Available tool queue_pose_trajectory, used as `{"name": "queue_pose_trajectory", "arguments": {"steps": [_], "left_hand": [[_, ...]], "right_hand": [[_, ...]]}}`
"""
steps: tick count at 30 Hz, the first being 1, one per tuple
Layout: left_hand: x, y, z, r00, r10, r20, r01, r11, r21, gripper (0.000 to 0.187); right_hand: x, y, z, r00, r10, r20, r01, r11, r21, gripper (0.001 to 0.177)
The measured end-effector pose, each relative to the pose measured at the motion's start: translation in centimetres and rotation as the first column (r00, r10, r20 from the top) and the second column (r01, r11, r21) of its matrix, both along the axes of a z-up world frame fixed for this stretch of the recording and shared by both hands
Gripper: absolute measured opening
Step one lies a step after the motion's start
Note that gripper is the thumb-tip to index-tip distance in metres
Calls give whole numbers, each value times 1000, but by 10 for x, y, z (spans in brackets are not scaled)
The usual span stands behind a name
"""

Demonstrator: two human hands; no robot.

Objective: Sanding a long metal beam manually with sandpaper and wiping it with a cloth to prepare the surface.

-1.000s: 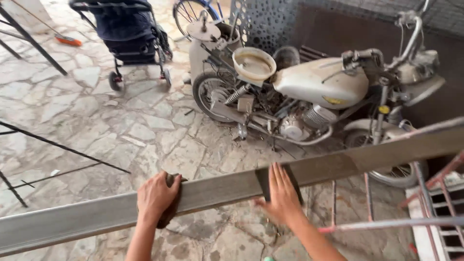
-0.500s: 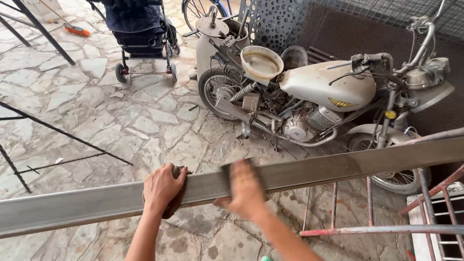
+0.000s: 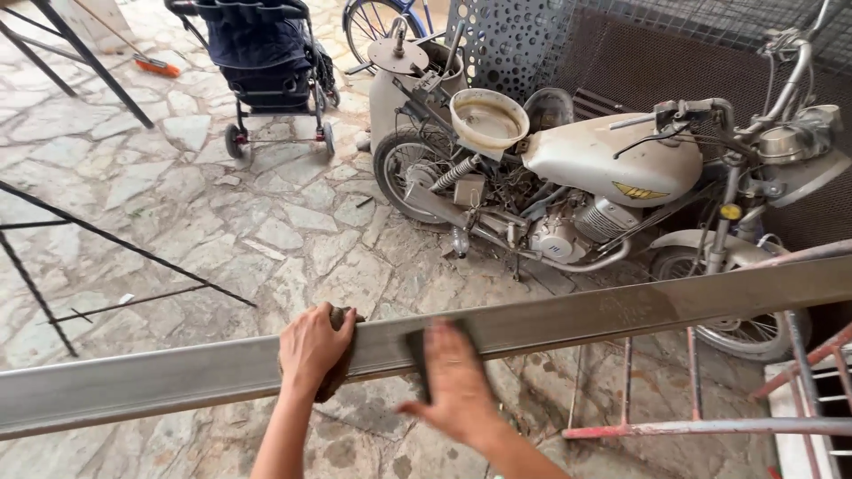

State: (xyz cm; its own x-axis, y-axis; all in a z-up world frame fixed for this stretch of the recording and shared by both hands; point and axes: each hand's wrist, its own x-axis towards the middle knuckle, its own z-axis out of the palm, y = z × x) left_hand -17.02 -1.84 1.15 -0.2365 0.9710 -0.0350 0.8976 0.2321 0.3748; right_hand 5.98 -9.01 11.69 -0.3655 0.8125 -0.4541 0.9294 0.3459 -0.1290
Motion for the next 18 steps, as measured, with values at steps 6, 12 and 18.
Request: {"name": "queue_pose_trajectory", "arguments": {"steps": [6, 12, 18], "left_hand": [[-2, 0, 1, 1000, 4, -1, -4, 999, 53, 52], [1, 1, -5, 999, 9, -34, -6, 994, 107, 50], [6, 6, -11, 999, 30, 23, -34, 985, 171, 48]], "right_hand": [[124, 62, -31, 939, -339, -52, 342, 915, 212, 114], [147, 108, -102, 985, -146, -91, 172, 865, 472, 120], [49, 139, -144, 985, 42, 165, -166, 433, 886, 109]]}}
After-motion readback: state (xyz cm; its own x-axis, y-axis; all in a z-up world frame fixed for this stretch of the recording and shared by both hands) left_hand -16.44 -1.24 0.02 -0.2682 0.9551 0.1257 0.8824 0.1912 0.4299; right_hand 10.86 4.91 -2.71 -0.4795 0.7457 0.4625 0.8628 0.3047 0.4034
